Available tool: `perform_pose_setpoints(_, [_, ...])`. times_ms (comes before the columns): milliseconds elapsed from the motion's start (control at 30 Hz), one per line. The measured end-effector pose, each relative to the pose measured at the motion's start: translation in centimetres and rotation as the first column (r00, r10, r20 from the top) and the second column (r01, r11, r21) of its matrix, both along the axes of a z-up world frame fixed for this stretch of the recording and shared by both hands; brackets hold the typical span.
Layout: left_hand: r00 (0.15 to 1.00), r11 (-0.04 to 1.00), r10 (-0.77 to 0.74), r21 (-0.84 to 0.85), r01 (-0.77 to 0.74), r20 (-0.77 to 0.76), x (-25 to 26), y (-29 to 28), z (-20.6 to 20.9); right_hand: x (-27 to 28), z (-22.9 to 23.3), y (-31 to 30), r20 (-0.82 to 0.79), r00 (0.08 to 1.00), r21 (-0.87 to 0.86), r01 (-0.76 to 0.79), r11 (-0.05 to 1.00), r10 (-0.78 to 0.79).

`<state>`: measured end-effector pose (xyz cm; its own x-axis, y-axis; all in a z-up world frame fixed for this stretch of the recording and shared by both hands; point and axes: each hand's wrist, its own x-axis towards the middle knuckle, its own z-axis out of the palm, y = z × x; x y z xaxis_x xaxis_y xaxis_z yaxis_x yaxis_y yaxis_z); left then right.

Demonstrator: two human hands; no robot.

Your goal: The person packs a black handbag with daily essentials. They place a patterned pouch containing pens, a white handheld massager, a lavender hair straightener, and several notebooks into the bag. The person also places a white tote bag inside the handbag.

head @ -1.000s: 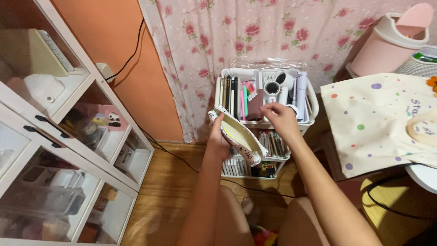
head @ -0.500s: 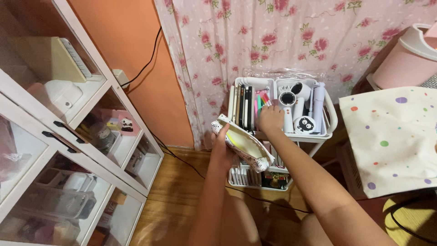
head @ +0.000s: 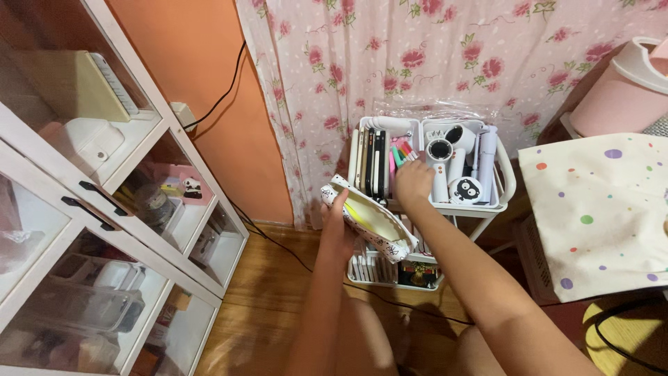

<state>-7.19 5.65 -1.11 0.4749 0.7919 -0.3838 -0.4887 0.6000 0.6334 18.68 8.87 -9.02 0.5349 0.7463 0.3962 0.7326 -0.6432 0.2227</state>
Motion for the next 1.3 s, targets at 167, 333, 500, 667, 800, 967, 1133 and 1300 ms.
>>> perform_pose_setpoints(167, [0.987, 0.998, -0.025, 0.058, 0.016, 0.16, 0.3, -0.1, -1.1, -0.1, 3.9, -4.5, 0.006, 0.997, 0.186, -0.072, 0.98, 0.072])
perform_pose_setpoints(333, [0.944, 0.991, -0.106, 0.109, 0.076, 0.312, 1.7, -0.9, -2.1, -3.0, 8.6, -12.5, -0.27, 0.921, 0.588, -0.072, 0.805, 0.28])
perform_pose_setpoints(500, [0.941, 0.991, -0.107, 0.109, 0.075, 0.32, 2.6, -2.0, -1.9, -7.5, 13.9, -21.1, -0.459, 0.748, 0.813, 0.136, 0.566, 0.48])
perform_pose_setpoints(667, [0.874, 0.974, -0.225, 0.127, 0.188, 0.431, 3.6, -2.5, -2.0, -11.0, 16.9, -28.5, -0.19, 0.685, 0.864, -0.223, 0.451, 0.703])
perform_pose_setpoints(800, [0.89, 0.957, -0.289, 0.134, 0.258, 0.352, 4.3, -3.0, -2.3, -12.5, 17.2, -29.7, -0.109, 0.682, 0.761, -0.411, 0.502, 0.724])
perform_pose_setpoints(967, [0.864, 0.94, -0.34, 0.159, 0.301, 0.372, 4.3, -3.5, -2.5, -13.8, 16.9, -29.3, 0.007, 0.676, 0.633, -0.573, 0.52, 0.737])
perform_pose_setpoints(1133, [0.907, 0.947, -0.318, 0.137, 0.291, 0.277, 4.6, -3.4, -2.3, -14.7, 16.7, -29.8, 0.077, 0.665, 0.639, -0.605, 0.475, 0.743])
perform_pose_setpoints(1300, [0.932, 0.951, -0.309, 0.094, 0.296, 0.19, 4.6, -3.7, -1.7, -14.7, 16.3, -29.1, 0.084, 0.664, 0.499, -0.673, 0.546, 0.743])
